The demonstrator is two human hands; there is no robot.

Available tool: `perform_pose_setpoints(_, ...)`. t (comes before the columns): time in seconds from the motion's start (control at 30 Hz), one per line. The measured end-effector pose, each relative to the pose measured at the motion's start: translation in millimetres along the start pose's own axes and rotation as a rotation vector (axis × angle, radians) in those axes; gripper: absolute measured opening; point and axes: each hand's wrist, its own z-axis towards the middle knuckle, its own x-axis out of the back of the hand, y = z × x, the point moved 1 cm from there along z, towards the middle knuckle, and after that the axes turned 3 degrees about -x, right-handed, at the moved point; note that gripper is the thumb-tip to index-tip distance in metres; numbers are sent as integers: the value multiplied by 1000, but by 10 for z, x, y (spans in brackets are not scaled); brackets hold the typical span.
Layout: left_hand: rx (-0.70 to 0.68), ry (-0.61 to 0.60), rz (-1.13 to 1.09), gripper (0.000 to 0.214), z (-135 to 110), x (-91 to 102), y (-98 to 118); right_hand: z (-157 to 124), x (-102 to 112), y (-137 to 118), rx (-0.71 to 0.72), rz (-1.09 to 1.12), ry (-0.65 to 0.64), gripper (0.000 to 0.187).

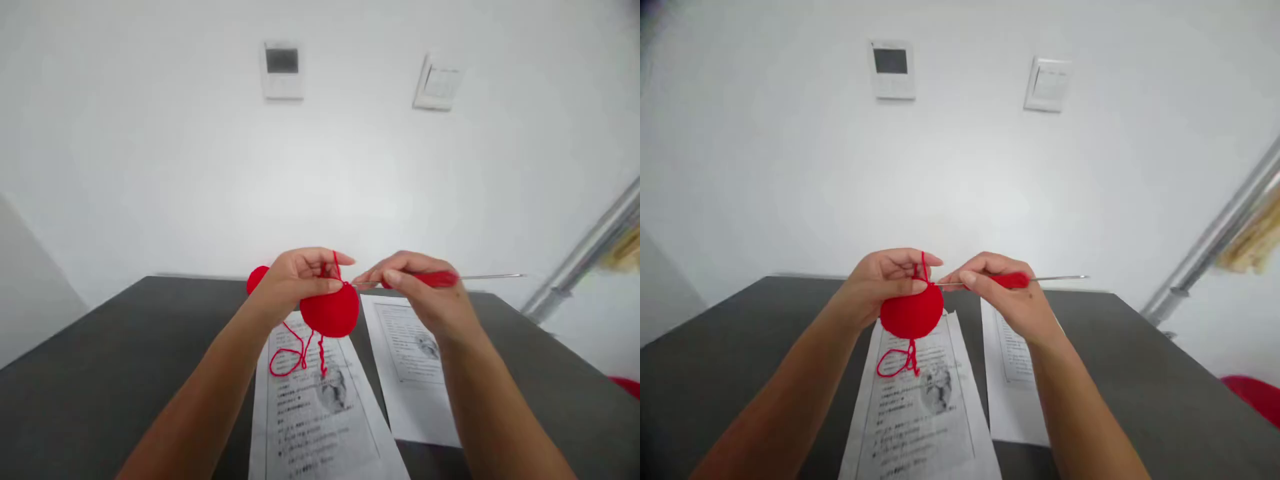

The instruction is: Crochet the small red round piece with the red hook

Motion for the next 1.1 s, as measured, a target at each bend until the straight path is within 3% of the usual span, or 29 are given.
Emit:
perform_pose_setpoints(0.4, -30, -139, -402, 27, -12, -128, -2, 64, -127, 136, 48, 401, -114, 13)
perform_pose_setpoints(0.73, -12, -184, -426, 26, -26, -143, -6, 65, -272, 189, -6, 640, -180, 11)
perform_pose_setpoints(0.9, -37, -123, -270, 24, -3, -37, 2, 59, -289, 155, 4, 565, -52, 11)
perform_pose_setpoints(1.1, -21, -24, -134, 28, 1, 22, 20, 35, -335, 119, 154, 408, 137, 9)
